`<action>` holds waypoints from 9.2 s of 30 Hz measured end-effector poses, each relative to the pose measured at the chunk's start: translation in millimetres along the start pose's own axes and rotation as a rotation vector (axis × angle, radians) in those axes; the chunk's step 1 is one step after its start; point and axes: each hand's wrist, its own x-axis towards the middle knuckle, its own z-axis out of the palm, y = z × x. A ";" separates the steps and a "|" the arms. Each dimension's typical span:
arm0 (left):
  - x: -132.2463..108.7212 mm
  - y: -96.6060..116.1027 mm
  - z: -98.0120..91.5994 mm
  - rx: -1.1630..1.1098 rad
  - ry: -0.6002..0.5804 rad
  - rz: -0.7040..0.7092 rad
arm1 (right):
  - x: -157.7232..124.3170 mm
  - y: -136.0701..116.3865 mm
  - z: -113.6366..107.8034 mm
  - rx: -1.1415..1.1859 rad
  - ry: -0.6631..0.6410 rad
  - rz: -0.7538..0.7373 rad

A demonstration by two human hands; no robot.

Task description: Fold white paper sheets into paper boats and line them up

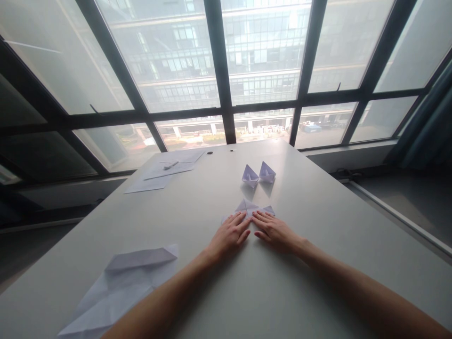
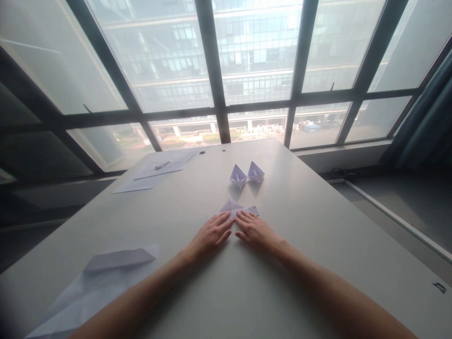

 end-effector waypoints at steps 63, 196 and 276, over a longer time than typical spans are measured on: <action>0.6 0.8 0.0 0.007 -0.014 -0.008 | -1.0 -0.6 4.7 -0.111 0.000 0.083; 1.4 2.6 -1.0 0.049 -0.085 -0.068 | -3.9 -8.4 -10.1 -0.191 0.145 0.134; 1.0 0.3 4.1 0.098 -0.086 -0.120 | -3.0 -9.4 -10.2 -0.203 0.139 0.161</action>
